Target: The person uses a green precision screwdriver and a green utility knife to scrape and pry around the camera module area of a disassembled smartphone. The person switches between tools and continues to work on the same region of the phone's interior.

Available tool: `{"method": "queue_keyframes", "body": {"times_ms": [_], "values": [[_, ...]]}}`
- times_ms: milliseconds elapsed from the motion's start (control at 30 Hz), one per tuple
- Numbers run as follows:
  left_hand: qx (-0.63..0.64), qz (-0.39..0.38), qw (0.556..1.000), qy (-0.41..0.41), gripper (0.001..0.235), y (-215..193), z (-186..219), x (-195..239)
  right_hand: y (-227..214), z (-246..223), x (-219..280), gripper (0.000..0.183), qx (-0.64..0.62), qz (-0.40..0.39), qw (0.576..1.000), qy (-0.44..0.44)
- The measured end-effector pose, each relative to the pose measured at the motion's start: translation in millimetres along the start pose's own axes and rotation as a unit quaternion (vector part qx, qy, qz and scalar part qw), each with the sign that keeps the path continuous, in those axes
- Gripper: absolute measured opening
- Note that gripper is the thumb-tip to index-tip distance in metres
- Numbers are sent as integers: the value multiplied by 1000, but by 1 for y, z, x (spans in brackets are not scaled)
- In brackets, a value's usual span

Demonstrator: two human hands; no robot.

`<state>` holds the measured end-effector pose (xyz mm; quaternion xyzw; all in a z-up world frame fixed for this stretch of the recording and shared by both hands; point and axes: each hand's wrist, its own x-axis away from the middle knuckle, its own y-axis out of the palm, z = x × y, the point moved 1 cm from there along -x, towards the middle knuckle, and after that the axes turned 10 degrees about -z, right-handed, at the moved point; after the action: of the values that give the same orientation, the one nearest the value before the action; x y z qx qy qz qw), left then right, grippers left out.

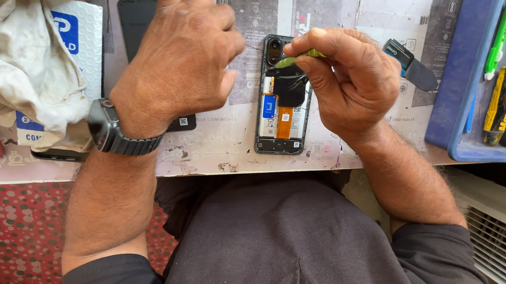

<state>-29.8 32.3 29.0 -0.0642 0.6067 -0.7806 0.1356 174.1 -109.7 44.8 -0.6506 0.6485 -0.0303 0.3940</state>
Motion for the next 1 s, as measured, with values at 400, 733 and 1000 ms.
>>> {"method": "queue_keyframes", "body": {"times_ms": [400, 733, 1000], "values": [[90, 56, 994, 40, 49, 18, 16, -14, 5, 5, 4, 28, 7, -4, 1000, 7], [67, 42, 996, 38, 54, 21, 16, -15, -1, 0, -4, 23, 26, -30, 999, -10], [88, 62, 993, 38, 63, 20, 15, -19, -12, -13, -15, 21, 82, -107, 991, -11]]}}
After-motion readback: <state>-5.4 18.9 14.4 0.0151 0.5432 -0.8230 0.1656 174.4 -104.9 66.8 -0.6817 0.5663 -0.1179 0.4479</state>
